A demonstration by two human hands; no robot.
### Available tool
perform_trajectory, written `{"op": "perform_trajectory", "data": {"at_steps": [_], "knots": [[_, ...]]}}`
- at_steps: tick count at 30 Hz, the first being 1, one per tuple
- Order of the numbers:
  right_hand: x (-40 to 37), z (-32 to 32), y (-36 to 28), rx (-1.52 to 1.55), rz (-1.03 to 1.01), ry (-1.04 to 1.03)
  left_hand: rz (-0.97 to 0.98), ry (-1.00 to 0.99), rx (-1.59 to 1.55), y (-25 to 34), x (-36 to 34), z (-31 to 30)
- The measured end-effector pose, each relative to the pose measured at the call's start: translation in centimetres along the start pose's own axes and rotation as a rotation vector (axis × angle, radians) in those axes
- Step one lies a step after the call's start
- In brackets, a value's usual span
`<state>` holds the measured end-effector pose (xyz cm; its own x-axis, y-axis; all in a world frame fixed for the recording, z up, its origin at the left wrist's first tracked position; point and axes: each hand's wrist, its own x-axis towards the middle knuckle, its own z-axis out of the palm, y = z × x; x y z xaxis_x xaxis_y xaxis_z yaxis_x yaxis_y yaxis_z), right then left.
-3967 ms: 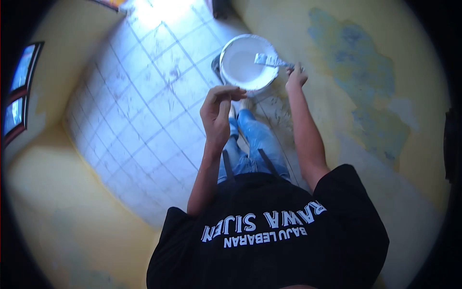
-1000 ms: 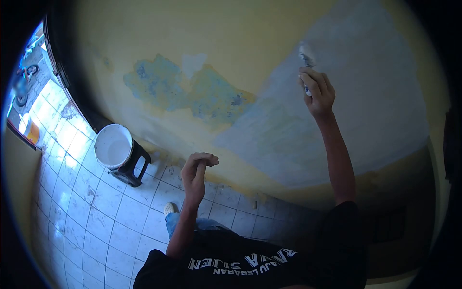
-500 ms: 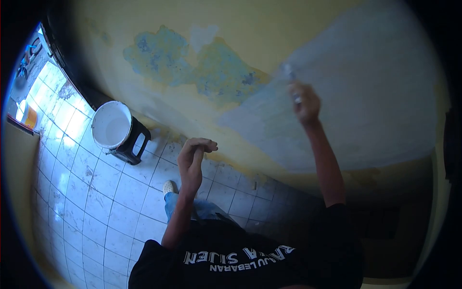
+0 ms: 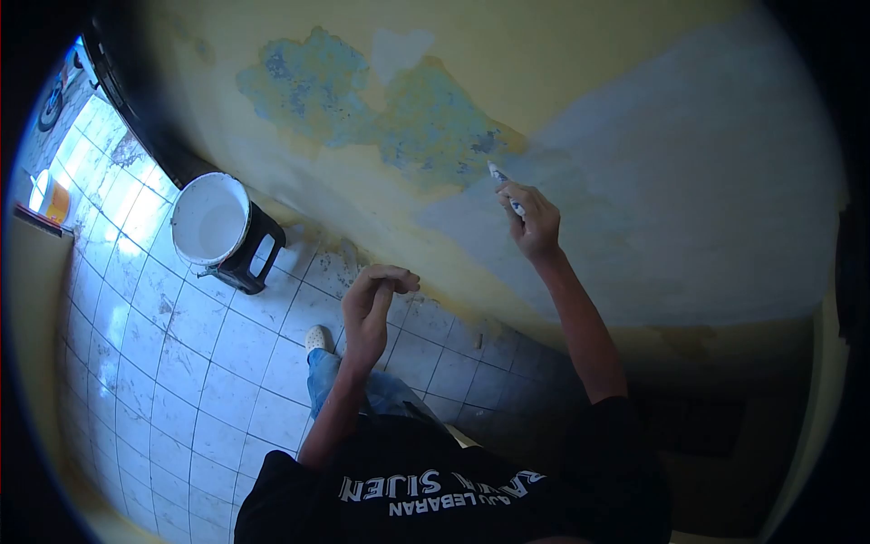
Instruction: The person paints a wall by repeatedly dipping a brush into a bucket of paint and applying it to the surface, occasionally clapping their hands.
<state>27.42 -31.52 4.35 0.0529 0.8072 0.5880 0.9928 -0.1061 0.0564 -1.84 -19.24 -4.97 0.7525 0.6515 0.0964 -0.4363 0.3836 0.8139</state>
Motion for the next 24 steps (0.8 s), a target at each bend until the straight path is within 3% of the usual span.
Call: {"op": "perform_trajectory", "data": {"at_steps": [2, 7, 12, 16, 18, 24], "knots": [[1.1, -2.6, 1.0, -0.107, -0.062, -0.016, -0.012, 0.016, -0.012, 0.4, 0.4, 0.1], [4.8, -8.8, 1.5, -0.241, -0.105, 0.274, -0.016, -0.015, -0.059, 0.1, 0.7, -0.1], [3.1, -6.3, 0.1, -0.325, -0.077, 0.411, -0.077, -0.024, -0.057, -0.7, -0.3, -1.0], [-2.5, 2.4, 0.1, -0.237, -0.022, 0.12, -0.115, -0.007, -0.025, -1.4, -1.4, -2.4], [-3.7, 4.8, -0.6, -0.15, 0.044, 0.091, -0.105, 0.013, 0.01, -1.3, -1.2, -3.6], [-4.1, 3.9, -1.4, 0.167, 0.254, -0.036, -0.087, 0.067, -0.027, -0.3, -0.2, -4.7]]}}
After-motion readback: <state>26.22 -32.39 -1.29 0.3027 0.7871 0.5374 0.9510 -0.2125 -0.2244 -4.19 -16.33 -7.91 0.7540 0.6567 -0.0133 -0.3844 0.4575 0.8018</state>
